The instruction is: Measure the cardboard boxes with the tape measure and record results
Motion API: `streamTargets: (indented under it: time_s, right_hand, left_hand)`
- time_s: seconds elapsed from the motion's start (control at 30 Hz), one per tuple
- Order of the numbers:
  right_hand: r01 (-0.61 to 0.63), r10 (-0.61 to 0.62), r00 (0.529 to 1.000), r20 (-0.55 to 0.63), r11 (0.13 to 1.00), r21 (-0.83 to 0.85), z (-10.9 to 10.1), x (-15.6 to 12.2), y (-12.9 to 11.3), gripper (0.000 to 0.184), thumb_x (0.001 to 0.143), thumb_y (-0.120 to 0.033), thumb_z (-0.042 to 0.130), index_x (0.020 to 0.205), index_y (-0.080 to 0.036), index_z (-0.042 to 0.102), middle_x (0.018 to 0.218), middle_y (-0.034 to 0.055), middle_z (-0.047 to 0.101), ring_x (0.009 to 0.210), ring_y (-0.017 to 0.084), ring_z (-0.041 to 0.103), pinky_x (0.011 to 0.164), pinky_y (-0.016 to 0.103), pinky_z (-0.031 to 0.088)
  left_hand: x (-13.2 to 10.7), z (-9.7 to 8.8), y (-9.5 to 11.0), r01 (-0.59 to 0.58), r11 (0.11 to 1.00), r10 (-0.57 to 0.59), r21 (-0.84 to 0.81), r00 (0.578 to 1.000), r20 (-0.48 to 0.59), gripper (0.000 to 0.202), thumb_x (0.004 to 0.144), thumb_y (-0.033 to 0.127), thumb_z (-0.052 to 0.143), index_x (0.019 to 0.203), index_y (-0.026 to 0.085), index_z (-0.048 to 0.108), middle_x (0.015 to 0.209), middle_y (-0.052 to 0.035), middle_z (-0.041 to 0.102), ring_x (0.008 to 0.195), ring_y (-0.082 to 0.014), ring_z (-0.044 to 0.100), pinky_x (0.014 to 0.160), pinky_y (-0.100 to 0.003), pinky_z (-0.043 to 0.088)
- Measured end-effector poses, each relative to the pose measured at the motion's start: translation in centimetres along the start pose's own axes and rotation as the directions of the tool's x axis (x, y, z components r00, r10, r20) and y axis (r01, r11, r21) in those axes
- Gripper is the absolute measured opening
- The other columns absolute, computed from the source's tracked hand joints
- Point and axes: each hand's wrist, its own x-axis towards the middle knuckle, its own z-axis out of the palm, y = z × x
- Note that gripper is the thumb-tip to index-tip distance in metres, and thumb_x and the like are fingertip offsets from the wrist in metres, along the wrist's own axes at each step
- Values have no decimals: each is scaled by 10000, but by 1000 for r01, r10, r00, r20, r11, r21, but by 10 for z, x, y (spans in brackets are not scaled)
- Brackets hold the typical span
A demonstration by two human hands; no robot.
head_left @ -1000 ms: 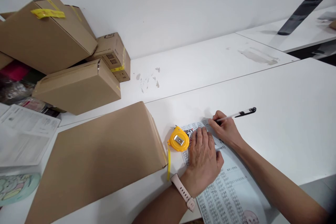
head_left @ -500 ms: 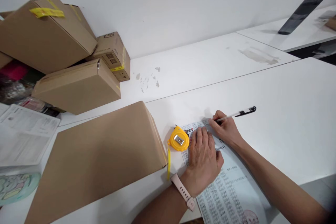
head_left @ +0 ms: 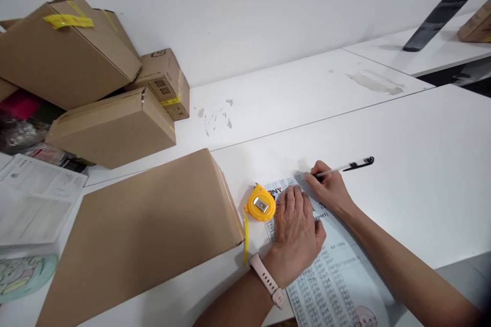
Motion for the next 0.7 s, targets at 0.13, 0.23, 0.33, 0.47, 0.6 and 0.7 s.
streamTargets:
  time_s: [0.13,0.23,0.33,0.47,0.6,0.7]
  right_hand:
    - [8,-8,1000,4,1000,-12,0,0,1,228,782,-299,601,642,-251,429,541,-53,428,522,121,371,494,282,306]
    - [2,-2,1000,16,1000,-7,0,0,0,233,785,-304,606,643,-251,429,536,-55,423,514,118,364,489,280,300]
    - [-1,1,1000,9,1000,-9,0,-1,-1,235,788,-300,605,644,-251,427,540,-56,420,514,118,361,488,280,300]
    - [-24,24,1000,4,1000,-18,0,-1,0,226,783,-277,604,646,-251,425,539,-61,416,513,118,359,484,279,295]
    - [-6,6,1000,7,1000,-8,-1,0,2,226,792,-286,605,654,-251,429,549,-61,422,519,120,367,491,279,304]
    - [-6,6,1000,14,1000,-16,-1,0,2,223,783,-277,607,653,-251,428,547,-65,410,516,117,360,488,278,297]
  left_hand:
    - [0,1,0,-4,1000,4,3,1000,2,578,990,385,453,1420,2,501,1525,-228,492,1448,-345,415,1210,-499,353]
    - [0,0,1,0,1000,0,5,1000,4,575,987,382,459,1416,2,505,1522,-227,497,1444,-343,420,1209,-495,354]
    - [0,0,1,2,1000,-2,5,1000,-1,575,986,381,465,1415,1,505,1520,-227,499,1441,-342,424,1209,-493,353]
    - [-1,-1,1,-3,1000,3,6,1000,-2,576,987,382,459,1416,-1,504,1521,-230,497,1444,-343,419,1212,-487,351]
    - [0,-1,1,-4,1000,4,8,1000,3,580,987,385,460,1416,-3,504,1521,-232,497,1443,-344,420,1214,-488,349]
    - [0,-1,1,-6,1000,6,9,1000,11,585,988,390,463,1421,-1,500,1524,-231,494,1447,-340,416,1218,-482,345]
